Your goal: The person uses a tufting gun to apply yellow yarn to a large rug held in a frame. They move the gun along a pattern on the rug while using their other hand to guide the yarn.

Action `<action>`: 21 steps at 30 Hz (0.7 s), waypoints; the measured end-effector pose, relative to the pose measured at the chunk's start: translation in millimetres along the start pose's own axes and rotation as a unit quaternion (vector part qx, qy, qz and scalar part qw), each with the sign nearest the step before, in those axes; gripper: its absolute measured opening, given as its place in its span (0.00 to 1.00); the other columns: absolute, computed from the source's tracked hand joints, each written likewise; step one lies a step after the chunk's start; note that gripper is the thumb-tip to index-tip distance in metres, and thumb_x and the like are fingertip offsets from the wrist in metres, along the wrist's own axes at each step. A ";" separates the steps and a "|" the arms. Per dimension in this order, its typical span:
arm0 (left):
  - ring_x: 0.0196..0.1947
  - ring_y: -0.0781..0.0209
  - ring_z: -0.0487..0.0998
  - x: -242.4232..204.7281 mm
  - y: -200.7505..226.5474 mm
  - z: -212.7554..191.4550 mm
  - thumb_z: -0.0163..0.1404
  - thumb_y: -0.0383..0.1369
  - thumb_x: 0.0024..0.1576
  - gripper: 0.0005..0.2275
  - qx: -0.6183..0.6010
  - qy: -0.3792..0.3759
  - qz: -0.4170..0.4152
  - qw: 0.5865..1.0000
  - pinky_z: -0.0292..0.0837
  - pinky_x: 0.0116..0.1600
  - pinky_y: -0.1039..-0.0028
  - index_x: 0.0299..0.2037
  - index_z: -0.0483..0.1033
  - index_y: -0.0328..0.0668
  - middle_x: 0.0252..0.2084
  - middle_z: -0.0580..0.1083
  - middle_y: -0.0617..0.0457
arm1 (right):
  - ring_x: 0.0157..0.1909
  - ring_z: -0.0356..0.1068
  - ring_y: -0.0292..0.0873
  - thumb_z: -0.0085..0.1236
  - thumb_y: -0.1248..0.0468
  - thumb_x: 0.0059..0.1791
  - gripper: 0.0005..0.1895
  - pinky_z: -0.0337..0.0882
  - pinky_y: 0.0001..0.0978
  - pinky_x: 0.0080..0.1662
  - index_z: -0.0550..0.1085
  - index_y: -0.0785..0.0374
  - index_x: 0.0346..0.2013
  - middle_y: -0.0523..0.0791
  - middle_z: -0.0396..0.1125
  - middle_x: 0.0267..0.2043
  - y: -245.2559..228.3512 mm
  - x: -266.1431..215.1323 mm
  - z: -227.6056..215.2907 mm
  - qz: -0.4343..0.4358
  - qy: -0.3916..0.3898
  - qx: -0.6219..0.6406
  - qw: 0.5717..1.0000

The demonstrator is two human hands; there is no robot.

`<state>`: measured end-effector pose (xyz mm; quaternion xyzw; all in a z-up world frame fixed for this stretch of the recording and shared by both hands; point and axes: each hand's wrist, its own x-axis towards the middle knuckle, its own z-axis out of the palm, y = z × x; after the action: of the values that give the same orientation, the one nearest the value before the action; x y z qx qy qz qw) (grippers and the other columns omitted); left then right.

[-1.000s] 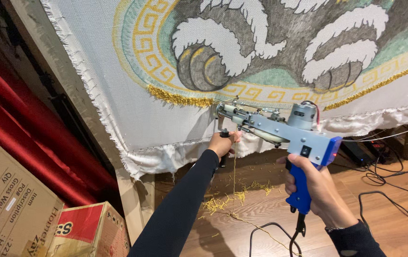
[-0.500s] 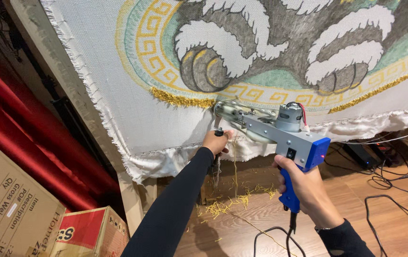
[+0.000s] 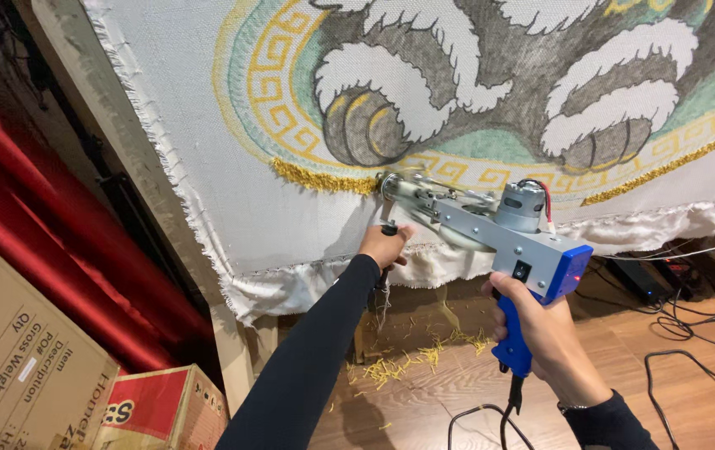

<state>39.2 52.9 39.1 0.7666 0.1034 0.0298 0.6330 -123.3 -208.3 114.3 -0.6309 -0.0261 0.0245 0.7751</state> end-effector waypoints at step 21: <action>0.24 0.68 0.77 -61.1 16.1 83.3 0.60 0.39 0.61 0.14 -0.036 -0.084 0.082 0.992 0.68 0.30 0.77 0.44 0.84 0.33 0.39 0.81 0.43 | 0.17 0.57 0.38 0.51 0.53 0.49 0.26 0.61 0.33 0.22 0.77 0.77 0.45 0.44 0.58 0.17 -15.1 -24.3 -116.2 -0.004 -0.076 0.010 0.997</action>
<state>-3.8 -42.3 43.7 0.7489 -0.0144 0.0211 0.6622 -139.2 -326.6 105.3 -0.6195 -0.0879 0.0695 0.7770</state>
